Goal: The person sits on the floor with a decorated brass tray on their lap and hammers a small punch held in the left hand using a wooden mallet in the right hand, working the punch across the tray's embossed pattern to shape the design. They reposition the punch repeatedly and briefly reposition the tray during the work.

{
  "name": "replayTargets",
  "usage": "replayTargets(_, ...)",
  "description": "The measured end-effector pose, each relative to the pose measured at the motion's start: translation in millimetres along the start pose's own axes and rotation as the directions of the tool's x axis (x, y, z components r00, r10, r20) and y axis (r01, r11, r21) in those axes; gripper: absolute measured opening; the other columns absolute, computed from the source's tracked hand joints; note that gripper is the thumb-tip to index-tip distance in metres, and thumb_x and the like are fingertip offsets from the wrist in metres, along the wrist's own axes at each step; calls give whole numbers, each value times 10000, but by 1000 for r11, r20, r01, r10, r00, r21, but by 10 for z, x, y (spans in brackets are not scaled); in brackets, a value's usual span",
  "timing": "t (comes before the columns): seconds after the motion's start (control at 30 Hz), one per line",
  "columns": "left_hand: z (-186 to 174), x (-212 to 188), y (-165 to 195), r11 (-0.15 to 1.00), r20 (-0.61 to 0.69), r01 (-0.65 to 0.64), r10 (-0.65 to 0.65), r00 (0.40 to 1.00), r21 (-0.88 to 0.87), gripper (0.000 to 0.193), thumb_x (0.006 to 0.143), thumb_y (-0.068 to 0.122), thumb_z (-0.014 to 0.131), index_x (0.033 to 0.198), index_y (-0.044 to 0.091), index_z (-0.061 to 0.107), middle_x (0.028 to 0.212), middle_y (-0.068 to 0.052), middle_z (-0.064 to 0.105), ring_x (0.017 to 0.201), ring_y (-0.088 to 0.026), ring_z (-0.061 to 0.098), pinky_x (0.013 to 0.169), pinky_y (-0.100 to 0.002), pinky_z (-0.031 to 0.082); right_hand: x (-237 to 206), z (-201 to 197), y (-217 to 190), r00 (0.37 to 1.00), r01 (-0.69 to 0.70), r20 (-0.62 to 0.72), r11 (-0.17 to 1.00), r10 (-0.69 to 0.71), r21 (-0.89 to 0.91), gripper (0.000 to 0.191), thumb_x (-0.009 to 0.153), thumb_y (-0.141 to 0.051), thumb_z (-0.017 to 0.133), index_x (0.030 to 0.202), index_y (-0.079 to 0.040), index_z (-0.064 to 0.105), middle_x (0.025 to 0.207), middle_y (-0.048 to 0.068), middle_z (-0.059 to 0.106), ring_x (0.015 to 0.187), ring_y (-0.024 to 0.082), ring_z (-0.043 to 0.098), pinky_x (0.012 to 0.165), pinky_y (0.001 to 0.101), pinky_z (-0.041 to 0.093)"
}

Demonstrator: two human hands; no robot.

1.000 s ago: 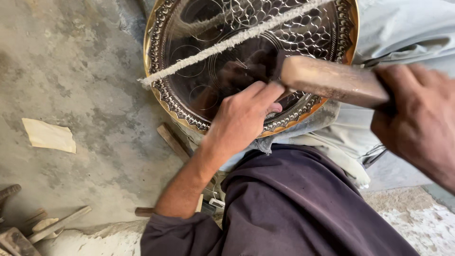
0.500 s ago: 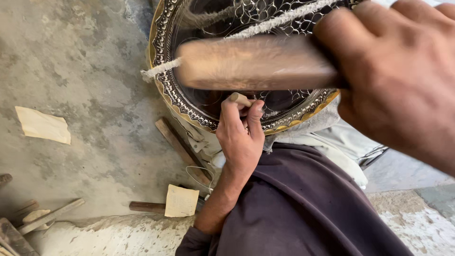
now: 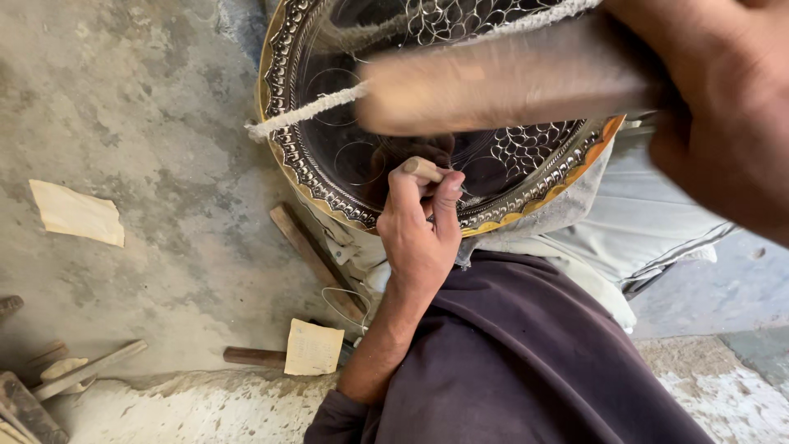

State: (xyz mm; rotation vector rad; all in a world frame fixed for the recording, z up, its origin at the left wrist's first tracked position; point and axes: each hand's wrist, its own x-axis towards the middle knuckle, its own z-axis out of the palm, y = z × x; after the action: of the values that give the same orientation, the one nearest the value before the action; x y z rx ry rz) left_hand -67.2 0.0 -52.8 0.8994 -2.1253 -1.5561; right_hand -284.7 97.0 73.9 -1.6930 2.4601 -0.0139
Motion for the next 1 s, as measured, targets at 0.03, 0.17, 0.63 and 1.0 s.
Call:
replayTargets(0.03,9,-7,-1,1000,2,-2,2,1000,12,202,1080,178,663,1074,18,539,986,-34,675,836,-95,712,661,-231,612,7,-2,7,1000,5,-7,1000,-4,30,457,712,17,724,1163,-52,695,946,178,686,839,334,686,708,426,551)
replayTargets(0.17,56,2,3,987,8,-110,110,994,121,230,1042,176,688,1127,-11,585,984,-56,683,840,-129,736,669,-260,612,-28,59,75,999,-23,-40,973,33,229,535,657,75,717,1181,-24,681,968,203,684,855,359,687,711,449,554)
replayTargets(0.63,84,620,91,900,674,-422,242,698,113,295,982,19,656,1256,130,662,977,-41,701,871,-178,764,718,-283,638,-1557,838,28,717,-684,269,573,644,452,397,875,-24,725,1216,107,571,810,205,640,666,270,646,587,430,497)
replayTargets(1.0,53,602,135,903,682,-405,207,701,142,274,966,134,730,1220,93,637,973,-77,690,823,-234,739,721,-327,631,-1377,701,117,681,-710,419,402,601,578,390,885,28,735,1229,58,554,808,168,623,672,313,661,594,439,515)
